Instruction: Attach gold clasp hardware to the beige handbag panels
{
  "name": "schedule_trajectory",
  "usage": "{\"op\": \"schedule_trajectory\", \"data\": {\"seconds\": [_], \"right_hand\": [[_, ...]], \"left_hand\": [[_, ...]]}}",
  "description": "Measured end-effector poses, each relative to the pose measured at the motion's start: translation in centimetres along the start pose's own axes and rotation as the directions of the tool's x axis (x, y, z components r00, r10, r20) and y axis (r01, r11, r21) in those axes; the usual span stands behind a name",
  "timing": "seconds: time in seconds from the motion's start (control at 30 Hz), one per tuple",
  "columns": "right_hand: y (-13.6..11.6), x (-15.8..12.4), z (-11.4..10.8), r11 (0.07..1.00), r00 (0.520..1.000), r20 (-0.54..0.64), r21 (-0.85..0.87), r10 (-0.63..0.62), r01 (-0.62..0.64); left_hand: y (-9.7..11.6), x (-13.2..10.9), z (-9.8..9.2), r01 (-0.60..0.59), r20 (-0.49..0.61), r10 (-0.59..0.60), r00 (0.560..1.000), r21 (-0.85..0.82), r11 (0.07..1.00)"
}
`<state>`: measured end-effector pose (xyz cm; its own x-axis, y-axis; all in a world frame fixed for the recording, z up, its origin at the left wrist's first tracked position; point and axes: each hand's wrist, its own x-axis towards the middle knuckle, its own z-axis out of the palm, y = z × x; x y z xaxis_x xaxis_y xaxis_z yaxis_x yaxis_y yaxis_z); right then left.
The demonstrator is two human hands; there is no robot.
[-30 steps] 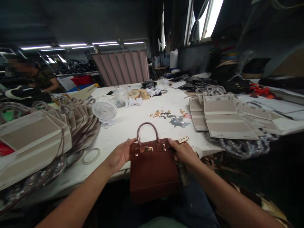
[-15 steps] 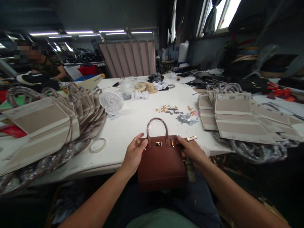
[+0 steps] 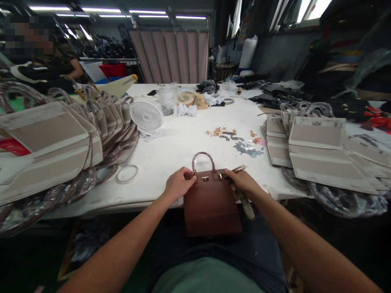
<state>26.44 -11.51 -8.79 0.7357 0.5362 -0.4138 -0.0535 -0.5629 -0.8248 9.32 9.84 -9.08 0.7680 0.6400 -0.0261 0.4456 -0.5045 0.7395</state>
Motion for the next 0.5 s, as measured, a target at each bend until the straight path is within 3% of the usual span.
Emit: {"op": "schedule_trajectory", "data": {"seconds": [0.23,0.4,0.5], "right_hand": [[0.4,0.7,0.3,0.998,1.000,-0.008,-0.058,-0.024,0.023],[-0.8,0.3,0.4,0.998,0.995,-0.071,0.014,-0.064,0.066],[-0.8,-0.9,0.7,0.984,0.950,-0.270,0.035,-0.157,0.173]], "left_hand": [[-0.3,0.1,-0.4,-0.010,0.014,0.010,1.000,0.037,0.999],[-0.8,1.0,-0.7,-0.017,0.030,0.020,0.999,-0.105,0.994],[-0.4,1.4,-1.0,0.045,-0.012,-0.051,0.999,-0.300,0.953]]}}
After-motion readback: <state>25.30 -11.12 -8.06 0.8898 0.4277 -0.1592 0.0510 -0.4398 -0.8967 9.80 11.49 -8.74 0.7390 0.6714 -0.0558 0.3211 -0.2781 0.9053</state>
